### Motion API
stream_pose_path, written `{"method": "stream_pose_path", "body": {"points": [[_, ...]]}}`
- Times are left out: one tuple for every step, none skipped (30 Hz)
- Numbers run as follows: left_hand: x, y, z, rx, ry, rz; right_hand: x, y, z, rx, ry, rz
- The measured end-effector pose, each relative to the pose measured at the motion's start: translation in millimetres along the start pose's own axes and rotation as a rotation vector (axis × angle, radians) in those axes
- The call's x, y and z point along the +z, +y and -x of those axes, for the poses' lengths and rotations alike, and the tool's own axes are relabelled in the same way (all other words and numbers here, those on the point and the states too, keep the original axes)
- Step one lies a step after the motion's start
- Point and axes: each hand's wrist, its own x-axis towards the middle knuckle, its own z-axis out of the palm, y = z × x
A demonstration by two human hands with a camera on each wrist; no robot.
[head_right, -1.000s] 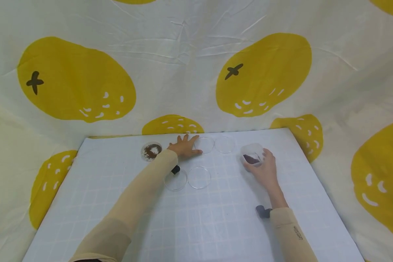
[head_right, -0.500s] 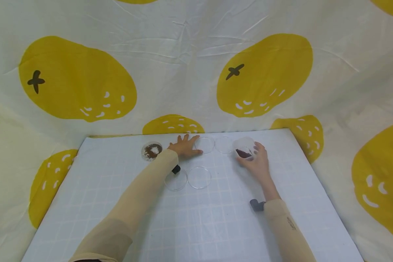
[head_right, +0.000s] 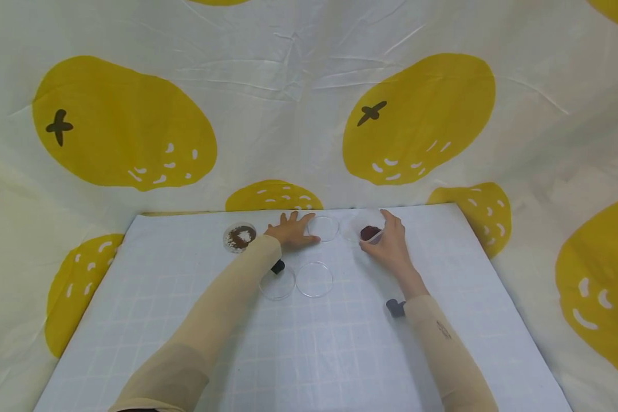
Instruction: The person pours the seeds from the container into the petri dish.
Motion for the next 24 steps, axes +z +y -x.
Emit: {"method": "stream_pose_path", "body": {"points": [[-0.1, 0.4, 0.5, -0.001, 0.001, 0.002, 0, -2, -2, -0.010, -0.008, 0.014], [-0.1, 0.5, 0.4, -0.002, 0.001, 0.002, 1, -5, -4, -0.012, -0.022, 0.030], [0.1, 0.4, 0.3, -0.003, 0.001, 0.001, 1, -8, -5, -0.010, -0.038, 0.051], [0.3, 0.3, -0.1, -0.004, 0.001, 0.002, 1, -11, -6, -0.011, -0.052, 0.068], [0.5, 0.1, -0.5, -0.004, 0.001, 0.003, 0, -13, -8, -0.012, -0.063, 0.086], [0.6, -0.1, -0.7, -0.004, 0.002, 0.004, 0, -15, -9, -0.015, -0.073, 0.102], [0.9, -0.4, -1.5, -0.005, 0.000, 0.006, 0, -18, -11, -0.016, -0.082, 0.119], [1.3, -0.8, -2.1, -0.004, 0.000, 0.003, 1, -20, -13, -0.016, -0.091, 0.137], [1.4, -1.1, -2.6, -0.003, 0.001, 0.004, 1, -21, -15, -0.022, -0.096, 0.156], [1.6, -1.4, -3.1, -0.002, 0.002, 0.006, 2, -22, -17, -0.029, -0.102, 0.175], [1.7, -1.7, -3.3, 0.000, 0.003, 0.006, 3, -23, -19, -0.034, -0.108, 0.194], [1.8, -1.9, -3.5, 0.000, 0.003, 0.005, 4, -24, -21, -0.041, -0.116, 0.214], [1.8, -2.1, -3.7, 0.000, 0.003, 0.006, 6, -25, -23, -0.048, -0.123, 0.234], [1.6, -2.2, -3.7, 0.001, 0.003, 0.005, 7, -26, -25, -0.058, -0.132, 0.255], [1.6, -2.2, -3.7, 0.000, 0.002, 0.005, 8, -27, -26, -0.066, -0.141, 0.277], [1.3, -2.0, -3.3, -0.001, 0.001, 0.007, 10, -28, -28, -0.076, -0.149, 0.299], [0.9, -1.7, -2.7, -0.003, 0.000, 0.008, 11, -29, -30, -0.083, -0.159, 0.315], [0.4, -1.1, -2.0, -0.005, 0.000, 0.010, 13, -30, -32, -0.090, -0.167, 0.330], [-0.2, -0.4, -1.1, -0.008, -0.004, 0.014, 14, -31, -33, -0.098, -0.174, 0.342], [-0.8, 0.3, -0.1, -0.011, -0.004, 0.014, 15, -32, -35, -0.107, -0.181, 0.355], [-1.5, 1.2, 1.1, -0.013, -0.003, 0.016, 16, -33, -36, -0.114, -0.186, 0.365], [-2.3, 2.2, 2.5, -0.015, -0.001, 0.021, 17, -34, -38, -0.122, -0.191, 0.373], [-3.2, 3.1, 3.8, -0.016, 0.001, 0.026, 18, -35, -39, -0.130, -0.196, 0.383], [-3.9, 3.9, 5.1, -0.018, 0.002, 0.026, 18, -36, -41, -0.141, -0.200, 0.393]]}}
